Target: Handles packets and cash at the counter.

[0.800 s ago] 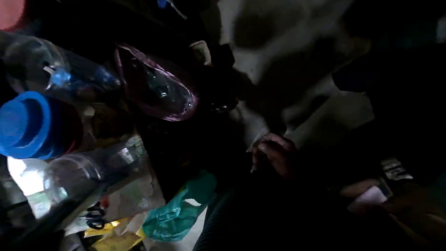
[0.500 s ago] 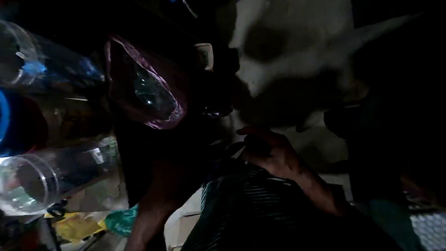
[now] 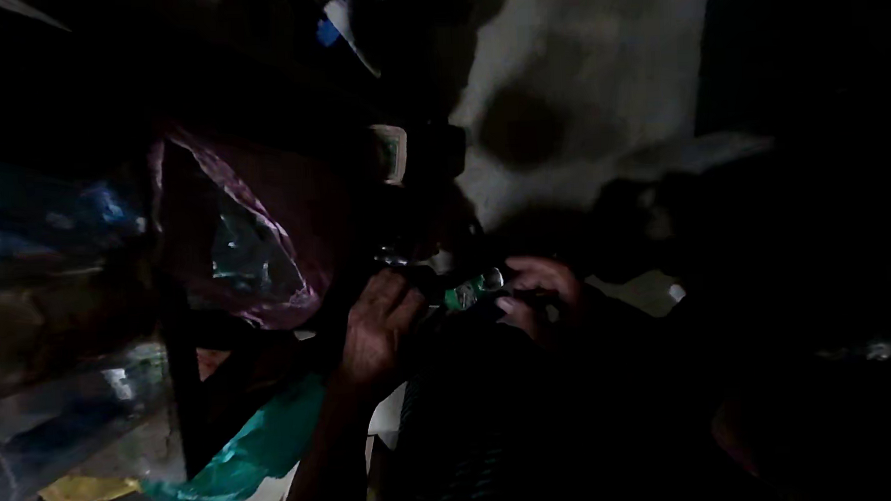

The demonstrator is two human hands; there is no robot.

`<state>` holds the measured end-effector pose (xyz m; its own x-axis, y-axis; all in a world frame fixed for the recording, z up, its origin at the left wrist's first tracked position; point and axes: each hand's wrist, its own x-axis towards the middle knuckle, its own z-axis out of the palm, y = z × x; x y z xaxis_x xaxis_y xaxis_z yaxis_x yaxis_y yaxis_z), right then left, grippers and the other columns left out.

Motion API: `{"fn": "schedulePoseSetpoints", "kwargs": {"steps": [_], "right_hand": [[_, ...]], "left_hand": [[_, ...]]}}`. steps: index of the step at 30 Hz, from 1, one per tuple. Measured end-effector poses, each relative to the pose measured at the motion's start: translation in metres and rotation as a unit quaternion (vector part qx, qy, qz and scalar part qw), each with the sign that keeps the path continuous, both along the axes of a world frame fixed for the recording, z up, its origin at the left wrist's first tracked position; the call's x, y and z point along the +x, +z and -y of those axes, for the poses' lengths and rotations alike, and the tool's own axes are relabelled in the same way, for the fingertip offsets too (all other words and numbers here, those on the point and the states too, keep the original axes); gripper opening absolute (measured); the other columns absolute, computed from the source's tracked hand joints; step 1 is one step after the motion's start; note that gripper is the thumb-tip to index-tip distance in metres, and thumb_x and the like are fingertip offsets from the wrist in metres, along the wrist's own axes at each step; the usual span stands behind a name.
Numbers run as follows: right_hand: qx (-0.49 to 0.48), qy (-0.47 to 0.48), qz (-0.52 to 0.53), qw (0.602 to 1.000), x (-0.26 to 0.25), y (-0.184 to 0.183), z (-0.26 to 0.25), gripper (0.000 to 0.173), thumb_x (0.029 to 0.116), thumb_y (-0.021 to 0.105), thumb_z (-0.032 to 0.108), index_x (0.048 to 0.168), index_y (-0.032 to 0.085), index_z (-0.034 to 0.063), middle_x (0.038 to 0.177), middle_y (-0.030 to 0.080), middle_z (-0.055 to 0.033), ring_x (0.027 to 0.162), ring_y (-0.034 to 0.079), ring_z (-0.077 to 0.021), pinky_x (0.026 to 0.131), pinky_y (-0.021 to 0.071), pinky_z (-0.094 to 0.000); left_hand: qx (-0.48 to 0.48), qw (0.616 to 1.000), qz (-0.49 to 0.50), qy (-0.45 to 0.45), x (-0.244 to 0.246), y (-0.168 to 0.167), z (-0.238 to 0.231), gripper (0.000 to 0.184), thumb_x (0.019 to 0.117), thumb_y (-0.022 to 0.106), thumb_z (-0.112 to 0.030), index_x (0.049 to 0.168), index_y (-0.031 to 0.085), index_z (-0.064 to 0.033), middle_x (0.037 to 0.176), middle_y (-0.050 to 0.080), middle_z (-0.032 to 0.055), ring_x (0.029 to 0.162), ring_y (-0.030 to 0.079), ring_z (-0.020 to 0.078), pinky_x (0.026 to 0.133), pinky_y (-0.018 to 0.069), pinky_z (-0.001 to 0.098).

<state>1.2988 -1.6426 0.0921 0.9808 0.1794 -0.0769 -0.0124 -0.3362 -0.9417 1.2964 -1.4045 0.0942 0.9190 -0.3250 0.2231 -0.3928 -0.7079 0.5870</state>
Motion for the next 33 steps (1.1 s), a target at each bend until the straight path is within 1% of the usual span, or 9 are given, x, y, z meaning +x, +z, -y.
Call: {"fn": "schedulePoseSetpoints", "kwargs": {"steps": [2, 7, 9, 11, 15, 20, 23, 28, 33], "right_hand": [[0.0, 0.001, 0.009, 1.0, 0.038, 0.008, 0.004, 0.029, 0.0939, 0.071, 0.015, 0.116, 0.07, -0.0034, 0.096, 0.075, -0.0094, 0.082, 0.069, -0.0028, 0.076, 0.0581, -0.0183], [0.051, 0.084, -0.096, 0.991, 0.146, 0.008, 0.019, 0.037, 0.0986, 0.067, 0.017, 0.129, 0.066, -0.0046, 0.117, 0.074, -0.01, 0.103, 0.071, -0.0054, 0.092, 0.058, -0.0206], [0.089, 0.046, -0.111, 0.989, 0.179, 0.01, 0.02, 0.029, 0.0969, 0.067, 0.012, 0.12, 0.069, -0.0046, 0.108, 0.074, -0.0049, 0.087, 0.067, 0.0021, 0.079, 0.0567, -0.0145], [0.088, 0.029, -0.125, 0.988, 0.207, 0.01, 0.021, 0.026, 0.097, 0.067, 0.012, 0.117, 0.069, -0.0042, 0.104, 0.073, -0.0032, 0.079, 0.064, 0.0042, 0.071, 0.0543, -0.0125], [-0.004, 0.048, -0.067, 0.997, 0.272, 0.004, 0.03, 0.033, 0.0995, 0.065, 0.018, 0.123, 0.069, -0.0048, 0.112, 0.075, -0.0111, 0.101, 0.07, -0.0041, 0.091, 0.0564, -0.0183], [-0.013, 0.072, -0.064, 0.995, 0.367, 0.003, 0.056, 0.033, 0.1009, 0.064, 0.021, 0.123, 0.069, -0.0032, 0.115, 0.073, -0.011, 0.103, 0.069, -0.0059, 0.091, 0.0566, -0.0206], [-0.046, 0.085, -0.035, 0.995, 0.441, -0.001, 0.081, 0.03, 0.0988, 0.064, 0.019, 0.118, 0.072, -0.0026, 0.105, 0.075, -0.01, 0.091, 0.07, -0.0056, 0.084, 0.058, -0.0209], [-0.142, 0.175, 0.102, 0.969, 0.57, 0.001, 0.118, 0.03, 0.1006, 0.063, 0.024, 0.116, 0.075, 0.0012, 0.1, 0.077, -0.0131, 0.089, 0.075, -0.0193, 0.082, 0.0614, -0.0323], [-0.043, 0.228, -0.018, 0.972, 0.669, 0.028, 0.129, 0.029, 0.0995, 0.065, 0.02, 0.116, 0.073, -0.0023, 0.109, 0.076, -0.011, 0.096, 0.071, -0.0069, 0.088, 0.0571, -0.0211]], "left_hand": [[-0.018, 1.0, -0.019, 0.0, 0.036, -0.01, 0.003, 0.023, 0.0983, 0.064, -0.025, 0.103, 0.074, -0.004, 0.107, 0.071, 0.0149, 0.104, 0.067, 0.0248, 0.094, 0.0529, 0.0368], [-0.026, 0.999, -0.027, -0.012, 0.137, -0.01, 0.022, 0.021, 0.0991, 0.06, -0.018, 0.1, 0.075, -0.0029, 0.097, 0.072, 0.0167, 0.093, 0.069, 0.0294, 0.085, 0.0567, 0.042], [-0.004, 1.0, -0.018, -0.015, 0.172, -0.009, 0.023, 0.023, 0.0994, 0.061, -0.021, 0.094, 0.074, -0.0029, 0.09, 0.071, 0.0156, 0.087, 0.069, 0.0287, 0.079, 0.0569, 0.0397], [0.004, 0.999, -0.026, -0.023, 0.203, -0.007, 0.024, 0.023, 0.0991, 0.06, -0.022, 0.099, 0.075, -0.0038, 0.093, 0.072, 0.015, 0.09, 0.069, 0.0287, 0.081, 0.057, 0.0406], [-0.014, 1.0, -0.012, -0.021, 0.265, -0.01, 0.036, 0.026, 0.0999, 0.061, -0.026, 0.102, 0.075, -0.0046, 0.095, 0.073, 0.0142, 0.091, 0.07, 0.0267, 0.083, 0.0573, 0.0385], [-0.025, 1.0, -0.003, -0.006, 0.354, -0.017, 0.068, 0.024, 0.1019, 0.058, -0.023, 0.104, 0.074, -0.0046, 0.104, 0.074, 0.0141, 0.1, 0.07, 0.0261, 0.088, 0.0572, 0.0383], [-0.016, 1.0, 0.007, 0.024, 0.415, -0.024, 0.095, 0.023, 0.1012, 0.056, -0.017, 0.102, 0.074, -0.0039, 0.102, 0.074, 0.0149, 0.095, 0.07, 0.0274, 0.085, 0.0574, 0.0384], [-0.049, 0.995, -0.015, 0.082, 0.512, -0.021, 0.134, 0.024, 0.1001, 0.06, -0.018, 0.117, 0.075, -0.008, 0.111, 0.074, 0.0133, 0.104, 0.07, 0.0237, 0.093, 0.0571, 0.0358], [-0.083, 0.987, -0.018, 0.137, 0.584, -0.009, 0.154, 0.028, 0.1009, 0.062, -0.024, 0.119, 0.073, -0.0058, 0.115, 0.072, 0.0151, 0.107, 0.069, 0.0242, 0.096, 0.0562, 0.0355]]}}
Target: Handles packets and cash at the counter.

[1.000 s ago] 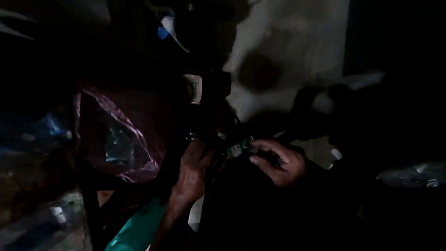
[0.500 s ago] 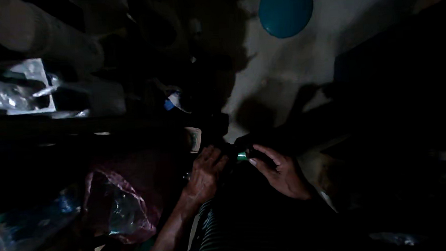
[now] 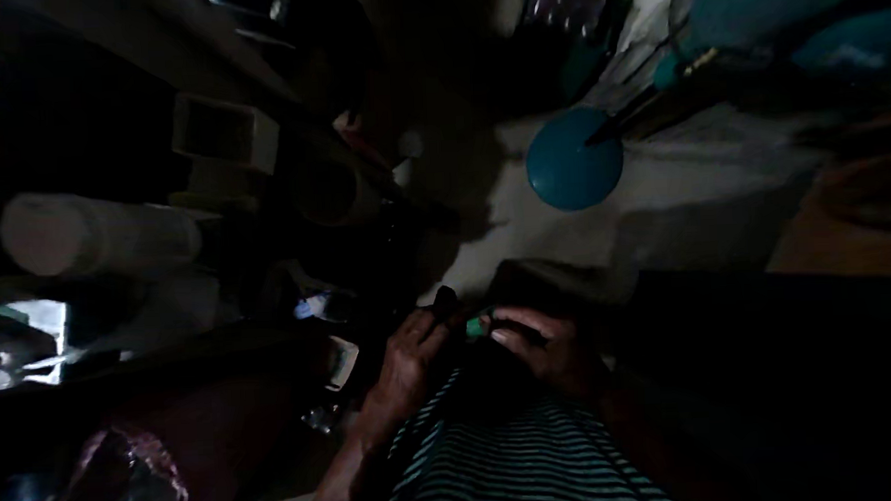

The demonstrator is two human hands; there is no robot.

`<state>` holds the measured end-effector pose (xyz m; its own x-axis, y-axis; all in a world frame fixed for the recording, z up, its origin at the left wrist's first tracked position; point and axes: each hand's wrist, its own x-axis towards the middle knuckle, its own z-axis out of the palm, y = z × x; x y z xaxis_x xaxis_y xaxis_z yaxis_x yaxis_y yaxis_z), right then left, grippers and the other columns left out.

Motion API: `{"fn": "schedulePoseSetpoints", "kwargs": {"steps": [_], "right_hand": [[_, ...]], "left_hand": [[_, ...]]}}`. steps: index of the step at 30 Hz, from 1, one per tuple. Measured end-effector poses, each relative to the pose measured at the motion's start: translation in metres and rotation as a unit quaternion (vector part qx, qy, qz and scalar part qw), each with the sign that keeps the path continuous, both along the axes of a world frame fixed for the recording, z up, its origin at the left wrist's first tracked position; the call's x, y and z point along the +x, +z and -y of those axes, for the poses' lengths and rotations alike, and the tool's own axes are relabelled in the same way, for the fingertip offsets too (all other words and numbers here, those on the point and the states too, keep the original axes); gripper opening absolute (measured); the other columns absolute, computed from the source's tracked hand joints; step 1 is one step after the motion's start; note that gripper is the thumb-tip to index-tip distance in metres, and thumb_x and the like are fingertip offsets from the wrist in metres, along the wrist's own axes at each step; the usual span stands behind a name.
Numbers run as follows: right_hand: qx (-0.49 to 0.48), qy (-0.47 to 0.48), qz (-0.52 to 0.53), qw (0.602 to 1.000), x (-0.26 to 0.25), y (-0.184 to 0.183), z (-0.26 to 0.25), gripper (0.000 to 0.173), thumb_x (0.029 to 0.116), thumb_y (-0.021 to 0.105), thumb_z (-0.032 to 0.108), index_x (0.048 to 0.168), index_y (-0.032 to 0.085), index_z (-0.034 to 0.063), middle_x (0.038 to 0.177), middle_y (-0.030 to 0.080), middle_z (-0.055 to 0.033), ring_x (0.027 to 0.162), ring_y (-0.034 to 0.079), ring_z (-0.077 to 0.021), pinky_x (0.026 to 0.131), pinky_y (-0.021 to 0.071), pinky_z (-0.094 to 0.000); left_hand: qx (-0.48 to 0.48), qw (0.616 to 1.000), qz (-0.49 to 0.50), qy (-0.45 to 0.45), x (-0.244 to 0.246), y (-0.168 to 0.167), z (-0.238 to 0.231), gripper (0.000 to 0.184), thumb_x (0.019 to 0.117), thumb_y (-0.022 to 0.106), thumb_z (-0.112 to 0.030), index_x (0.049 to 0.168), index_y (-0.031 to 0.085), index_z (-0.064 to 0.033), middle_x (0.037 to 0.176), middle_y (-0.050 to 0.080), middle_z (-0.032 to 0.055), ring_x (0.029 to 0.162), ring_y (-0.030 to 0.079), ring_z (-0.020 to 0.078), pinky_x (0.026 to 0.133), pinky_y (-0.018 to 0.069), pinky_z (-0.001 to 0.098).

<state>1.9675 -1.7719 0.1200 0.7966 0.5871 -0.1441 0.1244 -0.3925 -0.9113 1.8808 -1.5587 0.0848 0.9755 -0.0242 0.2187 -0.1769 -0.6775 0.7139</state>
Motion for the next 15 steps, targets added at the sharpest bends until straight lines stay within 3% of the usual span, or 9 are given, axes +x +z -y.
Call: {"fn": "schedulePoseSetpoints", "kwargs": {"steps": [2, 4, 7, 11, 13, 15], "right_hand": [[0.037, -0.008, -0.031, 0.999, 0.034, 0.003, -0.004, 0.028, 0.098, 0.066, 0.014, 0.117, 0.072, -0.0061, 0.111, 0.075, -0.0128, 0.096, 0.071, -0.0044, 0.087, 0.0568, -0.0182], [-0.024, 0.015, -0.025, 0.999, 0.069, 0.01, -0.011, 0.034, 0.1013, 0.063, 0.02, 0.124, 0.069, -0.0043, 0.117, 0.074, -0.0141, 0.106, 0.071, -0.009, 0.094, 0.0555, -0.0219], [-0.095, 0.043, 0.023, 0.994, 0.124, 0.013, -0.027, 0.037, 0.1022, 0.061, 0.026, 0.124, 0.071, -0.0014, 0.115, 0.074, -0.0156, 0.104, 0.072, -0.0172, 0.094, 0.057, -0.0307], [-0.048, 0.053, 0.061, 0.996, 0.205, 0.008, -0.061, 0.03, 0.099, 0.066, 0.024, 0.117, 0.074, 0.0014, 0.105, 0.076, -0.011, 0.091, 0.073, -0.0112, 0.084, 0.0589, -0.0255], [-0.008, 0.058, 0.008, 0.998, 0.246, 0.014, -0.083, 0.029, 0.0969, 0.068, 0.023, 0.114, 0.074, -0.0002, 0.094, 0.076, -0.0049, 0.079, 0.069, -0.0025, 0.074, 0.0572, -0.0179], [0.029, 0.076, -0.09, 0.993, 0.277, 0.025, -0.107, 0.029, 0.0962, 0.069, 0.022, 0.114, 0.071, -0.0016, 0.077, 0.067, 0.0035, 0.062, 0.057, 0.0037, 0.058, 0.0491, -0.0131]], "left_hand": [[-0.002, 1.0, 0.001, 0.02, 0.029, 0.001, 0.001, 0.03, 0.1012, 0.062, -0.027, 0.119, 0.073, -0.005, 0.116, 0.072, 0.0157, 0.109, 0.069, 0.0242, 0.097, 0.056, 0.0355], [-0.008, 0.999, -0.001, 0.035, 0.059, 0.001, -0.001, 0.031, 0.1011, 0.063, -0.027, 0.12, 0.073, -0.0045, 0.117, 0.072, 0.0159, 0.109, 0.069, 0.0244, 0.097, 0.0561, 0.0358], [-0.005, 0.998, 0.011, 0.06, 0.108, -0.002, -0.009, 0.031, 0.0992, 0.066, -0.027, 0.119, 0.073, -0.0044, 0.113, 0.073, 0.0156, 0.104, 0.07, 0.0236, 0.093, 0.0568, 0.0331], [-0.011, 0.996, 0.034, 0.084, 0.182, -0.005, -0.039, 0.032, 0.0996, 0.066, -0.029, 0.119, 0.073, -0.0035, 0.111, 0.072, 0.0163, 0.101, 0.07, 0.0227, 0.09, 0.0576, 0.031], [-0.012, 0.995, 0.045, 0.09, 0.217, 0.003, -0.057, 0.034, 0.1001, 0.066, -0.029, 0.12, 0.072, -0.0028, 0.113, 0.072, 0.0169, 0.104, 0.07, 0.023, 0.093, 0.0571, 0.0317], [-0.006, 0.993, 0.057, 0.104, 0.237, 0.016, -0.076, 0.034, 0.0994, 0.067, -0.028, 0.121, 0.072, -0.0027, 0.115, 0.071, 0.0181, 0.107, 0.069, 0.0236, 0.095, 0.056, 0.0322]]}}
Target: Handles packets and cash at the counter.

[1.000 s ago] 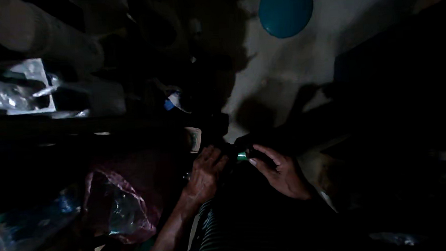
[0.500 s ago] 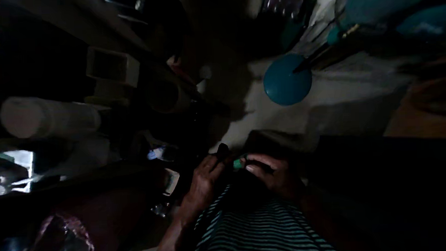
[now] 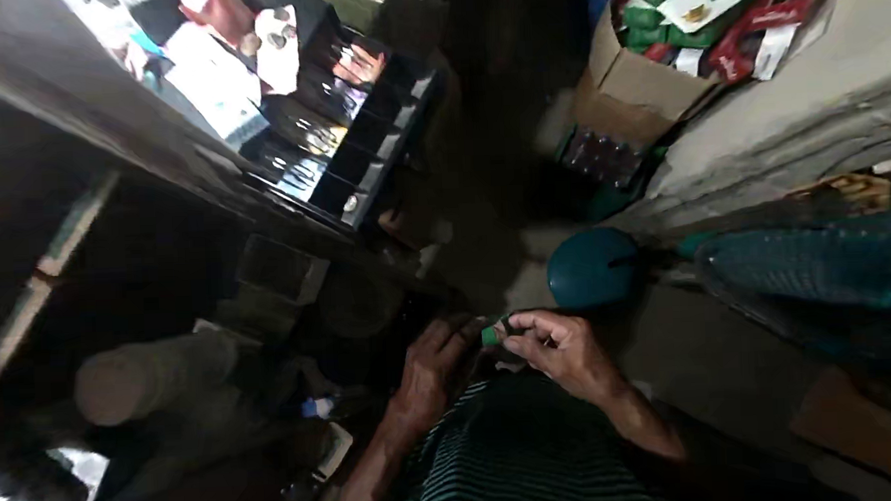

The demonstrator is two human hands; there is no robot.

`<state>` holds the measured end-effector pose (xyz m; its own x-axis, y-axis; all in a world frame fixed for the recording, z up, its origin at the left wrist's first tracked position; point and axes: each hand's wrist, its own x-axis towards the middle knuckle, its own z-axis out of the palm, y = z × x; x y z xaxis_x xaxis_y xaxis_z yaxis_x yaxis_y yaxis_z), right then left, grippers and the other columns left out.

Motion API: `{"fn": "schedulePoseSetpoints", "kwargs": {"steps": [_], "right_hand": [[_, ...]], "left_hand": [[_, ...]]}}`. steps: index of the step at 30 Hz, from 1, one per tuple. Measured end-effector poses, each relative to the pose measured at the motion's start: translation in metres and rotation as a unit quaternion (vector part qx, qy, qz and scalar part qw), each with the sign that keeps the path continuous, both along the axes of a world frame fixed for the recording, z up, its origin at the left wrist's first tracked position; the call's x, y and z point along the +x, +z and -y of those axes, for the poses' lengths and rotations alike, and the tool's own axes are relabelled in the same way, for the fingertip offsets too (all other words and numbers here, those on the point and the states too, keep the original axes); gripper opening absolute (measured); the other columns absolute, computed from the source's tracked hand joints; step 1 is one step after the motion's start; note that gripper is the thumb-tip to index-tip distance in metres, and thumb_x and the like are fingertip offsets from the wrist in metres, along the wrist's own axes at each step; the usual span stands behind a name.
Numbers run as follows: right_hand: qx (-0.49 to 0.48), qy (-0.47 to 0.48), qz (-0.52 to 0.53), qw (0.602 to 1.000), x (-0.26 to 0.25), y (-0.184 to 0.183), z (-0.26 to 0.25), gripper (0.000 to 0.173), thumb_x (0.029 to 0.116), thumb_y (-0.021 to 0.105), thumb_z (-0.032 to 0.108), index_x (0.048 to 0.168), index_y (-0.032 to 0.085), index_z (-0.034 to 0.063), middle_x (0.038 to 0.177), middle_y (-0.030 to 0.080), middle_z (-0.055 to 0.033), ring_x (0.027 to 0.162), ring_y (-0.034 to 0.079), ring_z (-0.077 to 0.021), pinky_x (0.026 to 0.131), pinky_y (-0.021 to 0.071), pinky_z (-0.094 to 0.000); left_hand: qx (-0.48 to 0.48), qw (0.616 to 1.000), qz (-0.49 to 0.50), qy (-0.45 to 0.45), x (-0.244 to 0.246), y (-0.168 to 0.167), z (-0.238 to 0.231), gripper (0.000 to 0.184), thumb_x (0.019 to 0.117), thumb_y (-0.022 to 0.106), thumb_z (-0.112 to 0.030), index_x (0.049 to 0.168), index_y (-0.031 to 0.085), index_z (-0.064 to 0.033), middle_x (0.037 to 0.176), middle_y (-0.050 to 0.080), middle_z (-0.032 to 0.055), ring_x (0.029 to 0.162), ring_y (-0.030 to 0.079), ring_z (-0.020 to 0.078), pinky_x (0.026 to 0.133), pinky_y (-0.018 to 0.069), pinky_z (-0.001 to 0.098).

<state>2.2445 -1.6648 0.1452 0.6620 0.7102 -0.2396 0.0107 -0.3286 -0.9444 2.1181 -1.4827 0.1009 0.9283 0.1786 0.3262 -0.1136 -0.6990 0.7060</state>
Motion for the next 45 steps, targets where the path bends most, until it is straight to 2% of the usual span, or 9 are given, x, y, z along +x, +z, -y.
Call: {"fn": "schedulePoseSetpoints", "kwargs": {"steps": [6, 11, 14, 18, 23, 28, 34, 41, 45], "right_hand": [[0.083, 0.184, -0.251, 0.947, 0.076, 0.012, -0.088, 0.014, 0.0992, 0.065, 0.021, 0.097, 0.065, 0.0072, 0.064, 0.06, 0.0095, 0.05, 0.052, 0.0028, 0.045, 0.0422, -0.0136], [0.186, 0.337, -0.315, 0.867, 0.141, 0.0, -0.149, 0.007, 0.0972, 0.065, 0.014, 0.095, 0.067, 0.0083, 0.063, 0.059, 0.0095, 0.049, 0.051, 0.0041, 0.044, 0.0411, -0.0132], [0.206, 0.406, -0.327, 0.828, 0.189, -0.006, -0.183, 0.008, 0.0967, 0.066, 0.014, 0.094, 0.068, 0.0069, 0.065, 0.06, 0.0081, 0.05, 0.051, 0.0041, 0.046, 0.0418, -0.013], [0.173, 0.428, -0.275, 0.843, 0.267, -0.003, -0.224, 0.01, 0.0963, 0.066, 0.015, 0.095, 0.071, 0.0064, 0.073, 0.065, 0.0098, 0.057, 0.054, 0.0062, 0.052, 0.0463, -0.0128], [0.139, 0.467, -0.348, 0.801, 0.333, 0.0, -0.259, 0.011, 0.0975, 0.067, 0.019, 0.095, 0.072, 0.0095, 0.071, 0.066, 0.0091, 0.055, 0.057, 0.004, 0.049, 0.0488, -0.0144], [0.135, 0.506, -0.408, 0.748, 0.346, 0.001, -0.284, 0.01, 0.0999, 0.065, 0.018, 0.093, 0.07, 0.0124, 0.063, 0.061, 0.0104, 0.05, 0.054, 0.005, 0.046, 0.0443, -0.0121], [0.122, 0.511, -0.229, 0.819, 0.336, 0.014, -0.305, 0.022, 0.0991, 0.066, 0.021, 0.109, 0.068, 0.0022, 0.075, 0.065, 0.0087, 0.056, 0.054, 0.0062, 0.051, 0.0477, -0.0127], [0.143, 0.509, -0.393, 0.752, 0.304, 0.01, -0.317, 0.013, 0.1005, 0.065, 0.018, 0.107, 0.073, 0.0098, 0.078, 0.07, 0.0075, 0.054, 0.057, 0.0037, 0.047, 0.0488, -0.0137], [0.142, 0.505, -0.336, 0.782, 0.299, 0.011, -0.316, 0.011, 0.0976, 0.068, 0.012, 0.107, 0.07, 0.0075, 0.082, 0.07, 0.0083, 0.057, 0.057, 0.0048, 0.049, 0.0477, -0.0131]], "left_hand": [[0.028, 0.992, 0.056, 0.113, 0.035, 0.02, -0.047, 0.03, 0.0988, 0.068, -0.023, 0.126, 0.069, -0.0095, 0.121, 0.069, 0.0121, 0.116, 0.064, 0.0169, 0.102, 0.052, 0.0276], [0.026, 0.988, -0.019, 0.151, 0.064, 0.03, -0.08, 0.057, 0.1014, 0.057, -0.05, 0.144, 0.054, -0.0131, 0.142, 0.06, 0.009, 0.134, 0.055, 0.0163, 0.113, 0.0455, 0.0332], [0.04, 0.979, -0.051, 0.195, 0.105, 0.035, -0.093, 0.061, 0.0962, 0.066, -0.046, 0.14, 0.058, -0.0037, 0.131, 0.067, 0.0162, 0.12, 0.066, 0.0208, 0.102, 0.0536, 0.0344], [0.009, 0.968, -0.088, 0.235, 0.174, 0.044, -0.109, 0.064, 0.0927, 0.068, -0.048, 0.133, 0.063, 0.0012, 0.114, 0.073, 0.0159, 0.102, 0.072, 0.0223, 0.09, 0.0594, 0.0364], [-0.05, 0.961, -0.073, 0.262, 0.233, 0.047, -0.127, 0.083, 0.0955, 0.051, -0.069, 0.133, 0.06, 0.0042, 0.107, 0.073, 0.0164, 0.094, 0.072, 0.0172, 0.085, 0.0603, 0.0336], [-0.084, 0.954, -0.065, 0.281, 0.245, 0.046, -0.141, 0.088, 0.0923, 0.052, -0.072, 0.131, 0.061, 0.0061, 0.108, 0.073, 0.0173, 0.096, 0.072, 0.0168, 0.087, 0.0593, 0.0327], [-0.087, 0.942, -0.052, 0.32, 0.227, 0.049, -0.153, 0.089, 0.0956, 0.043, -0.074, 0.131, 0.061, 0.0059, 0.103, 0.074, 0.0163, 0.089, 0.072, 0.0163, 0.082, 0.0604, 0.034], [-0.148, 0.945, -0.009, 0.292, 0.207, 0.042, -0.165, 0.092, 0.0984, 0.028, -0.075, 0.13, 0.061, 0.0049, 0.104, 0.073, 0.0156, 0.091, 0.071, 0.0134, 0.081, 0.0598, 0.0318], [-0.136, 0.946, -0.013, 0.294, 0.2, 0.041, -0.166, 0.088, 0.0994, 0.033, -0.073, 0.128, 0.064, 0.0043, 0.105, 0.074, 0.0157, 0.093, 0.072, 0.0148, 0.082, 0.0599, 0.0328]]}}
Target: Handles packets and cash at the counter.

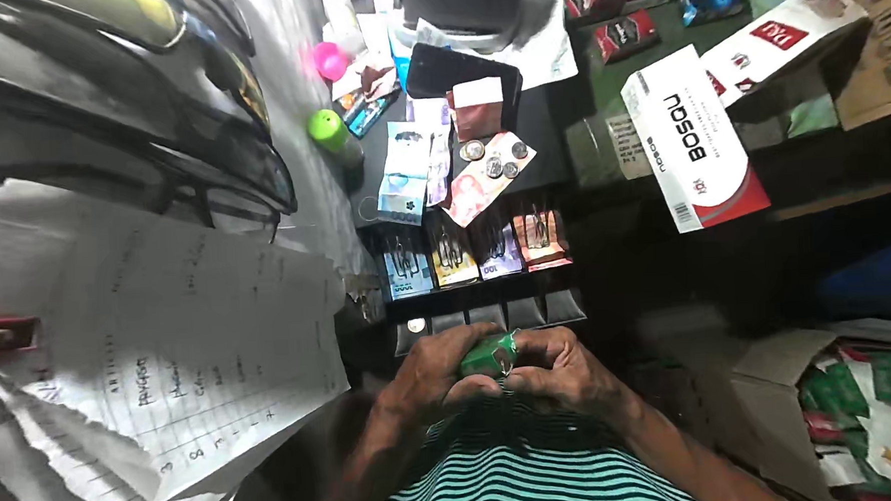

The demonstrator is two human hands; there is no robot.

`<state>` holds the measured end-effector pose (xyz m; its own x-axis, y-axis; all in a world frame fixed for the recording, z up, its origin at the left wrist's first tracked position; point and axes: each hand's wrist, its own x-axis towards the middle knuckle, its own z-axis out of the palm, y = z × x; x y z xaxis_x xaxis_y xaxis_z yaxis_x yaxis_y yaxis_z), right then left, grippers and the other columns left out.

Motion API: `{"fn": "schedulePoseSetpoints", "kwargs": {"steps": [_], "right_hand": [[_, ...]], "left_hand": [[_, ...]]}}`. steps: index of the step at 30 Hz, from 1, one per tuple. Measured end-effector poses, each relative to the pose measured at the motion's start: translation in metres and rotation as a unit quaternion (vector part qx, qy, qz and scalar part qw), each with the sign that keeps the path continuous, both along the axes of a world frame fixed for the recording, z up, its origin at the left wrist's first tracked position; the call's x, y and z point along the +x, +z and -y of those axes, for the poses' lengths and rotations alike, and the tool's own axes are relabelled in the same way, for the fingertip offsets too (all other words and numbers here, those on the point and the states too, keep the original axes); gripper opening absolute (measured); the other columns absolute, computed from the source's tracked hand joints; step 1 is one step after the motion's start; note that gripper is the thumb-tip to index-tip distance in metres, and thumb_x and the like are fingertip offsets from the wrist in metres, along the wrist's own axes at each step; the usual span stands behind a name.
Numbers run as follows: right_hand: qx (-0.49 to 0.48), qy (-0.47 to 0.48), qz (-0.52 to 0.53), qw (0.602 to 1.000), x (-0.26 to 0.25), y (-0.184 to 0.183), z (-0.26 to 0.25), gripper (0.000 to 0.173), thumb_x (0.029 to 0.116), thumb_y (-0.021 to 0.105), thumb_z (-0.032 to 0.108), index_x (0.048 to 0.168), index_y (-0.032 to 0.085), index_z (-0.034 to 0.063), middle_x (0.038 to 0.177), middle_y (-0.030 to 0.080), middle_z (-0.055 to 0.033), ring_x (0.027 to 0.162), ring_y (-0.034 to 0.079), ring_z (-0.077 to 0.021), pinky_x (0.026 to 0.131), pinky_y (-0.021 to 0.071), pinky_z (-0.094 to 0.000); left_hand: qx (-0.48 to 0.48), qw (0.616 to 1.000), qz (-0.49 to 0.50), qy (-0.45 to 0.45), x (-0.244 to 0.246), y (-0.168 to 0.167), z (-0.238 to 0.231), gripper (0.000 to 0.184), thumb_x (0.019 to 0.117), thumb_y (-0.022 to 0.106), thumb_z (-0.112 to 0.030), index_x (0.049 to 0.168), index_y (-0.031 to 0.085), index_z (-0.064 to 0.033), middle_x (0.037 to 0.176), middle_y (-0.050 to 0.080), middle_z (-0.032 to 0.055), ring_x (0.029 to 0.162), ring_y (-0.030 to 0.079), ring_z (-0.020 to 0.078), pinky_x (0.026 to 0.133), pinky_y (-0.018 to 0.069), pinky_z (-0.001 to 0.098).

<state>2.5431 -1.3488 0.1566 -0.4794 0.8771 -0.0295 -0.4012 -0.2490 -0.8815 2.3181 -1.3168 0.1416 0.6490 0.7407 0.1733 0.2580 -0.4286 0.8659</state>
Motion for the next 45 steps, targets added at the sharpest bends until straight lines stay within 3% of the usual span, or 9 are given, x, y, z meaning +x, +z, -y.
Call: {"fn": "schedulePoseSetpoints", "kwargs": {"steps": [4, 8, 12, 18, 24, 27, 34, 38, 45], "right_hand": [[0.04, -0.045, 0.112, 0.992, 0.002, 0.002, -0.008, 0.017, 0.0937, 0.072, 0.011, 0.109, 0.065, 0.0055, 0.088, 0.069, 0.009, 0.063, 0.057, 0.0057, 0.055, 0.0496, -0.013], [0.036, -0.003, 0.07, 0.997, 0.019, 0.0, -0.024, 0.028, 0.0945, 0.07, 0.007, 0.12, 0.066, -0.0018, 0.099, 0.073, 0.0035, 0.066, 0.063, 0.0027, 0.057, 0.0561, -0.0159], [0.007, 0.061, -0.002, 0.998, 0.051, -0.004, -0.04, 0.017, 0.0967, 0.067, 0.006, 0.113, 0.069, 0.0014, 0.091, 0.073, 0.0053, 0.06, 0.061, 0.0024, 0.052, 0.0537, -0.0157], [0.058, 0.065, 0.093, 0.992, 0.093, -0.008, -0.059, 0.016, 0.0943, 0.066, 0.002, 0.11, 0.067, -0.0015, 0.086, 0.07, 0.0045, 0.061, 0.058, 0.0052, 0.056, 0.0517, -0.0128], [0.09, 0.126, 0.094, 0.983, 0.118, -0.02, -0.077, 0.019, 0.1019, 0.062, 0.01, 0.115, 0.07, -0.0017, 0.083, 0.07, 0.0042, 0.062, 0.059, 0.0044, 0.057, 0.0525, -0.0136], [0.094, 0.152, 0.093, 0.979, 0.111, -0.018, -0.081, 0.021, 0.1048, 0.056, 0.009, 0.115, 0.069, -0.0036, 0.075, 0.067, 0.0044, 0.059, 0.058, 0.0036, 0.056, 0.0521, -0.014], [0.14, 0.154, 0.109, 0.972, 0.079, -0.014, -0.082, 0.019, 0.1037, 0.056, 0.007, 0.11, 0.07, -0.0041, 0.081, 0.068, 0.002, 0.06, 0.057, 0.0048, 0.056, 0.0508, -0.0125], [0.105, 0.133, 0.108, 0.98, 0.06, -0.012, -0.077, 0.016, 0.1022, 0.059, 0.007, 0.11, 0.069, -0.0016, 0.088, 0.07, 0.0031, 0.063, 0.059, 0.004, 0.057, 0.052, -0.0137], [0.083, 0.122, 0.182, 0.972, 0.042, -0.006, -0.081, 0.011, 0.0972, 0.066, 0.01, 0.105, 0.066, 0.0024, 0.081, 0.066, 0.0054, 0.062, 0.057, 0.0036, 0.057, 0.0496, -0.014]], "left_hand": [[0.006, 0.999, -0.022, 0.041, 0.003, -0.003, 0.001, 0.087, 0.1, 0.034, -0.072, 0.128, 0.064, 0.0042, 0.105, 0.074, 0.0152, 0.091, 0.071, 0.015, 0.082, 0.06, 0.0339], [0.014, 0.995, -0.022, 0.093, 0.021, 0.002, 0.004, 0.084, 0.1011, 0.034, -0.069, 0.125, 0.064, 0.0056, 0.104, 0.073, 0.0153, 0.092, 0.071, 0.0132, 0.082, 0.0597, 0.031], [0.01, 0.994, -0.01, 0.108, 0.051, 0.004, 0.004, 0.083, 0.1021, 0.032, -0.068, 0.12, 0.066, 0.0053, 0.1, 0.073, 0.0146, 0.089, 0.071, 0.011, 0.08, 0.0591, 0.0279], [0.014, 0.987, -0.041, 0.158, 0.082, 0.006, 0.007, 0.079, 0.103, 0.035, -0.066, 0.117, 0.068, 0.005, 0.098, 0.074, 0.0148, 0.088, 0.071, 0.0107, 0.08, 0.0591, 0.0266], [-0.009, 0.981, -0.064, 0.182, 0.088, 0.003, 0.018, 0.076, 0.1041, 0.036, -0.063, 0.114, 0.068, 0.0051, 0.094, 0.073, 0.0148, 0.083, 0.07, 0.0109, 0.076, 0.0583, 0.0261], [0.002, 0.981, -0.066, 0.18, 0.083, 0.005, 0.016, 0.075, 0.1034, 0.039, -0.063, 0.111, 0.069, 0.0048, 0.091, 0.072, 0.0143, 0.08, 0.07, 0.0127, 0.073, 0.0587, 0.0279], [0.012, 0.981, -0.09, 0.174, 0.053, 0.021, 0.021, 0.071, 0.1024, 0.043, -0.063, 0.11, 0.07, 0.003, 0.088, 0.072, 0.0135, 0.077, 0.069, 0.014, 0.071, 0.0582, 0.0292], [0.01, 0.981, -0.076, 0.181, 0.036, 0.014, 0.021, 0.069, 0.1025, 0.045, -0.062, 0.111, 0.07, 0.0021, 0.09, 0.073, 0.0131, 0.079, 0.07, 0.0137, 0.073, 0.0585, 0.0293], [0.059, 0.973, -0.121, 0.188, 0.02, 0.011, 0.019, 0.072, 0.1004, 0.044, -0.066, 0.109, 0.071, 0.0002, 0.09, 0.073, 0.0126, 0.08, 0.071, 0.0177, 0.072, 0.0598, 0.0344]]}}
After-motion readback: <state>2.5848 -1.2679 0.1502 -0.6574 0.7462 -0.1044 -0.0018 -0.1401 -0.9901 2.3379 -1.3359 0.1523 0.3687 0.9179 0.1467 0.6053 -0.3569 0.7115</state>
